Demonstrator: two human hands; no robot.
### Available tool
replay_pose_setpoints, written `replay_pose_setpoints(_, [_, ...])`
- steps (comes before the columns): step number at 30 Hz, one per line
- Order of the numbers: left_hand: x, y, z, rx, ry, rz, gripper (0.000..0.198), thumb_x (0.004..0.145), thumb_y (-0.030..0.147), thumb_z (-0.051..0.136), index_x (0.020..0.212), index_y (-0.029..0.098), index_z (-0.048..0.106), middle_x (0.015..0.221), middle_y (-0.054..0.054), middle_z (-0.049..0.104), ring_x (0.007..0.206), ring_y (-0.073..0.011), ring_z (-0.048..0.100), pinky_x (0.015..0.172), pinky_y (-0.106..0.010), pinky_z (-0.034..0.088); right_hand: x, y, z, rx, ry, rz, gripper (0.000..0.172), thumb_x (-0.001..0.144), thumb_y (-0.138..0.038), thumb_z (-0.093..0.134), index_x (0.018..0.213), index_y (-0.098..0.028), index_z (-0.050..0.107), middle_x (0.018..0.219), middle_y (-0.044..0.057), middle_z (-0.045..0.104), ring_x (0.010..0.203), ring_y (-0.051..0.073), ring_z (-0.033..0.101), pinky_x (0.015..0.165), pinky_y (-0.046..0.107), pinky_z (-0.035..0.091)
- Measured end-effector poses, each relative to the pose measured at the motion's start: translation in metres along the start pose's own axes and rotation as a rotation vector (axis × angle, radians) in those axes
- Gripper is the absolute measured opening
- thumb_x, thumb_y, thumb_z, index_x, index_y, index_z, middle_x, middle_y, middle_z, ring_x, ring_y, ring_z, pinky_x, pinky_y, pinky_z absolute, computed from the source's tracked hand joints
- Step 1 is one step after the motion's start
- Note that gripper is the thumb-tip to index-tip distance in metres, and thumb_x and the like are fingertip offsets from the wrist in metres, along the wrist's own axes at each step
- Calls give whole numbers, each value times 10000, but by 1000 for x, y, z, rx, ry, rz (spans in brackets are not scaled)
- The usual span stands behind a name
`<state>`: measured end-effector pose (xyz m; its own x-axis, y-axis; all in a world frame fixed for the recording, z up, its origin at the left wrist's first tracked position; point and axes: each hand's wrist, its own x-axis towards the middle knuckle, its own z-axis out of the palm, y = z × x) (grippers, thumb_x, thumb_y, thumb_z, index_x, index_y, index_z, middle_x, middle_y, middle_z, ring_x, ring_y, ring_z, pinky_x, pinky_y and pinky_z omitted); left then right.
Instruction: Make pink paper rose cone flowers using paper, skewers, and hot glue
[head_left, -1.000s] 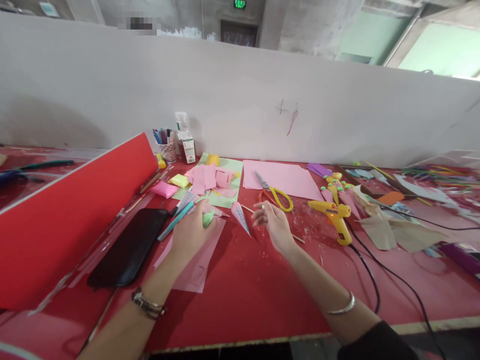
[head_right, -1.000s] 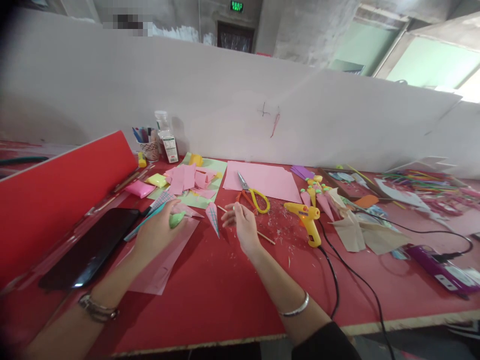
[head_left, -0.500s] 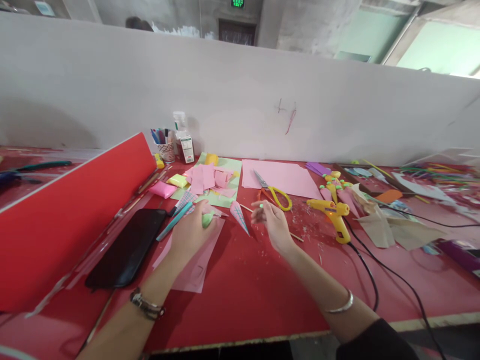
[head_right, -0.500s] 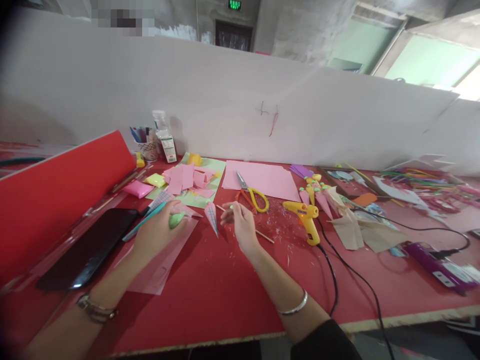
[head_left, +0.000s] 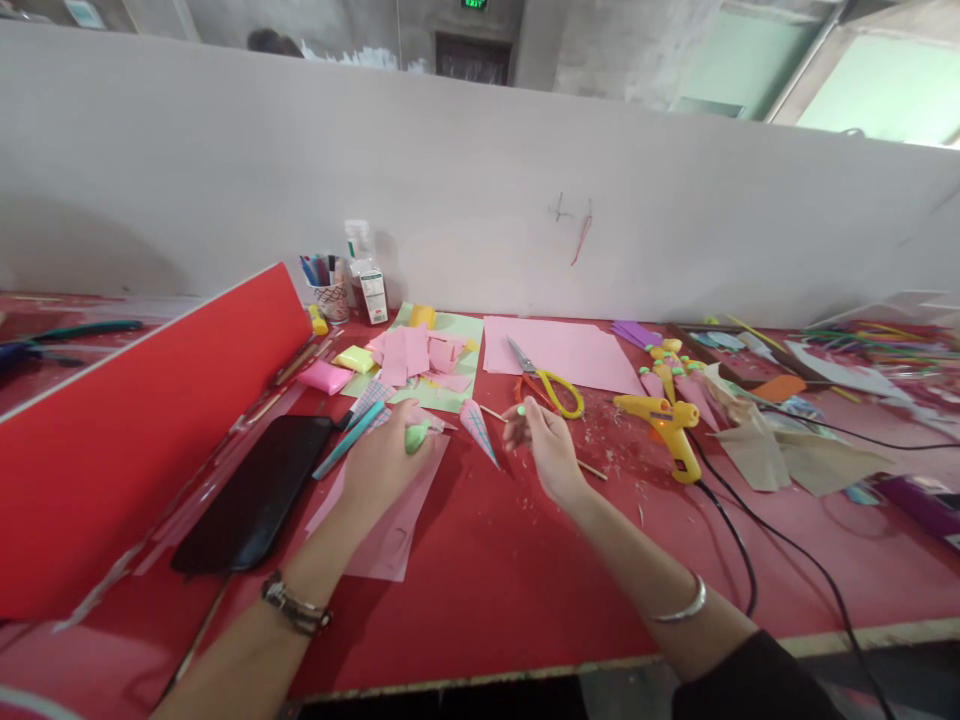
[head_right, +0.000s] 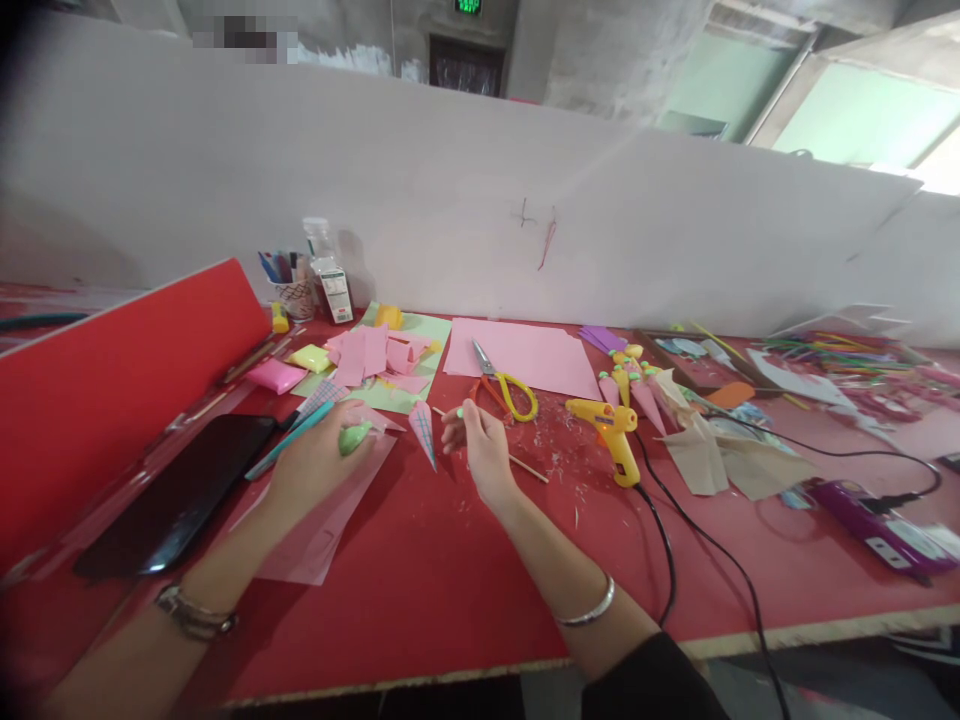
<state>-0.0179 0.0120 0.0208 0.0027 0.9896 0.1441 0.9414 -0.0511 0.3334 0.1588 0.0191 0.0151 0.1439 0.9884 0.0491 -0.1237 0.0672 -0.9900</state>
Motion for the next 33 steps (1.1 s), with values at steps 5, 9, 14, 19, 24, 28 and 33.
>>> replay_pose_setpoints(5, [0, 0, 0, 10, -18, -5, 445, 793, 373, 424, 1191, 175, 410, 848, -62, 671, 778, -237, 628, 577, -269, 397, 1, 0, 0, -119, 57, -83, 155, 584, -307, 613, 653, -169, 595, 550, -28, 580, 482, 78, 499, 495, 215, 410])
replay_pose_setpoints(9, [-1, 0, 1, -9, -23, -2, 447, 790, 392, 421, 1186, 185, 414, 840, -61, 670, 780, -245, 627, 573, -275, 396, 1, 1, 0, -46, 43, -89, 244, 630, -320, 555, 822, -177, 601, 736, 16, 650, 608, 108, 570, 608, 255, 453])
replay_pose_setpoints(14, [0, 0, 1, 0, -31, 7, 444, 795, 375, 416, 1190, 172, 407, 843, -72, 668, 798, -241, 626, 591, -276, 402, 0, 1, 0, -56, 8, -107, 237, 683, -397, 488, 709, -172, 561, 550, -13, 583, 484, 99, 517, 525, 253, 422])
replay_pose_setpoints(19, [0, 0, 1, 7, -28, 7, 430, 796, 383, 411, 1176, 182, 419, 904, -80, 663, 822, -247, 624, 606, -282, 408, 0, 2, -1, -216, 83, -215, 142, 594, -302, 592, 631, -179, 532, 538, -49, 494, 501, 79, 431, 511, 223, 361])
replay_pose_setpoints(24, [1, 0, 1, 0, -35, 7, 431, 795, 398, 411, 1170, 185, 424, 872, -73, 669, 810, -249, 628, 599, -282, 414, 1, 3, -2, -210, 85, -238, 180, 665, -354, 516, 691, -184, 568, 569, -34, 497, 542, 94, 444, 541, 235, 368])
replay_pose_setpoints(28, [1, 0, 0, 18, -43, -4, 422, 795, 376, 405, 1171, 183, 422, 898, -75, 666, 824, -252, 627, 618, -289, 423, 1, 3, -1, -147, 105, -237, 345, 740, -461, 394, 577, -185, 522, 520, -22, 466, 506, 96, 428, 503, 237, 356])
replay_pose_setpoints(33, [1, -1, 1, 6, -24, 14, 425, 796, 363, 411, 1177, 174, 418, 951, -89, 652, 866, -243, 617, 649, -284, 430, 0, 2, -1, -222, 101, -242, 224, 683, -403, 506, 629, -186, 522, 529, -41, 443, 503, 91, 405, 510, 235, 353])
